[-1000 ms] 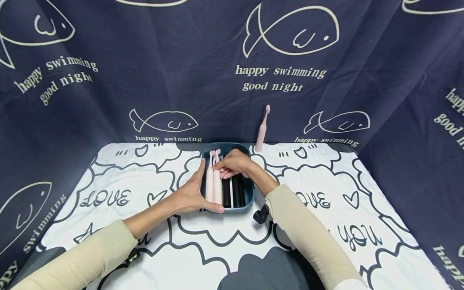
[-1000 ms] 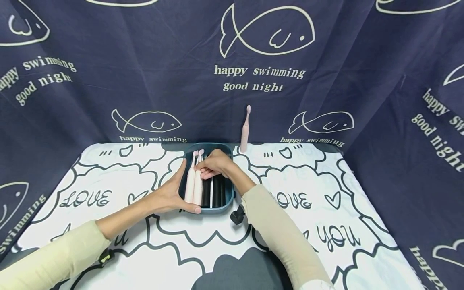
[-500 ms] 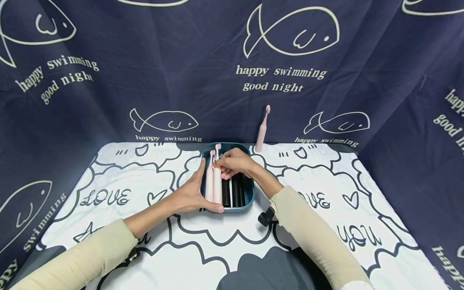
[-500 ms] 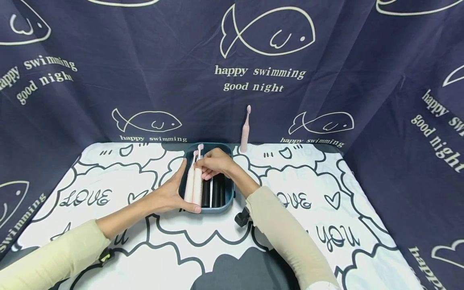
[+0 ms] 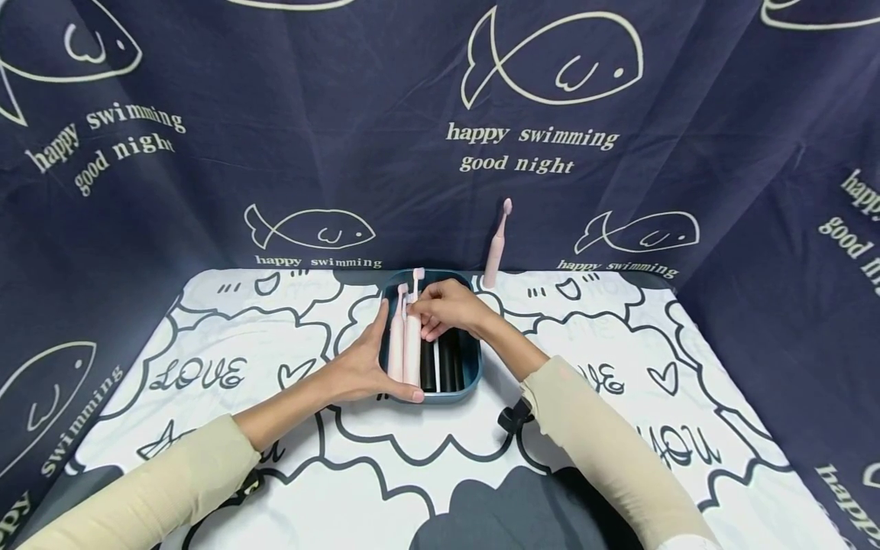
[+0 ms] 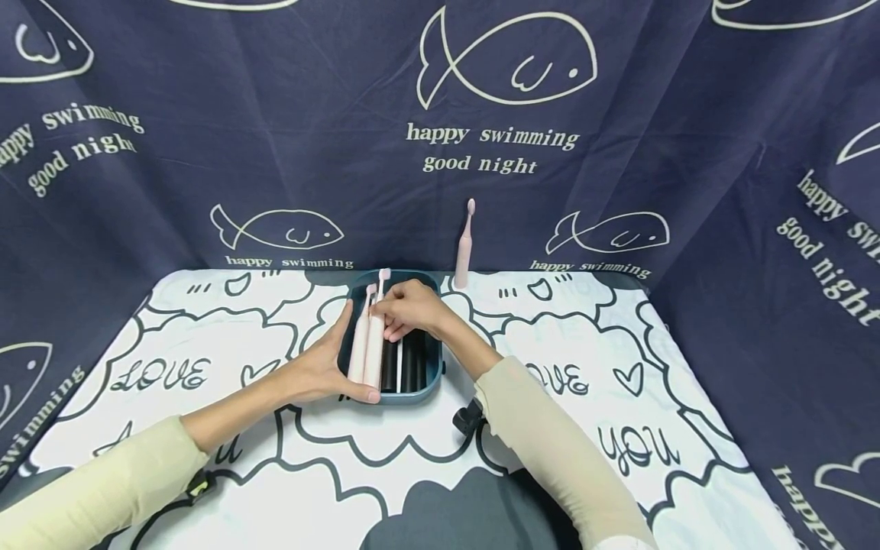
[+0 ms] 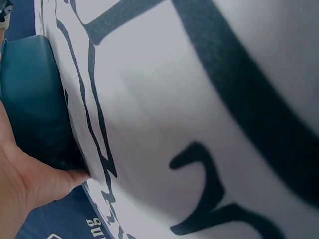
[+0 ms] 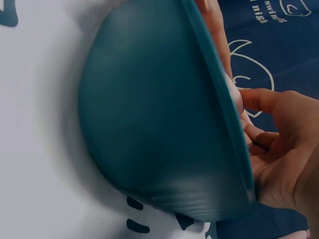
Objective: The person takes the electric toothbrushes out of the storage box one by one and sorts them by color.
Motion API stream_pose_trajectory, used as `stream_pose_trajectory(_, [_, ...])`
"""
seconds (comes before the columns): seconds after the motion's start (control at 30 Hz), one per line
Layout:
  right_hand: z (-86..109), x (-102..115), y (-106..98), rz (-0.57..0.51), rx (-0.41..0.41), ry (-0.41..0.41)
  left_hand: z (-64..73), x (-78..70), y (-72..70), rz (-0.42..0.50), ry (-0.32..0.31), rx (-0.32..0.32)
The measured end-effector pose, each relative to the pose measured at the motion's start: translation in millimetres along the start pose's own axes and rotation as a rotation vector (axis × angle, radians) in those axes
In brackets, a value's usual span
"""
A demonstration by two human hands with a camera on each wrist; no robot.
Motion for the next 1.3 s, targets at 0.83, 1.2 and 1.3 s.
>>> stream_pose_trajectory(0.83, [33.6, -7, -1, -0.245, -0.06, 0.028, 0.9, 2.9, -1.5, 0.039, 0.028, 0.008])
stream_pose_trajectory(1.2, [42.9, -12, -14, -0.318, -0.125, -0.019, -0.5, 2.0, -1.7, 0.004, -0.001, 0.005])
stream_pose_trajectory(1.3, [46.1, -13, -19, -0.336, -0.129, -0.034, -0.2, 2.0, -2.0, 0.009, -0.001, 0.009])
Point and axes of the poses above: each hand's wrist, its own z-axis away from the middle knuckle, its own y-axis out of the palm, x = y × z, the point moved 2 cm from there along -z, towards the middle knuckle, and after that the axes turned 7 degrees about z, right-handed, at the moved point
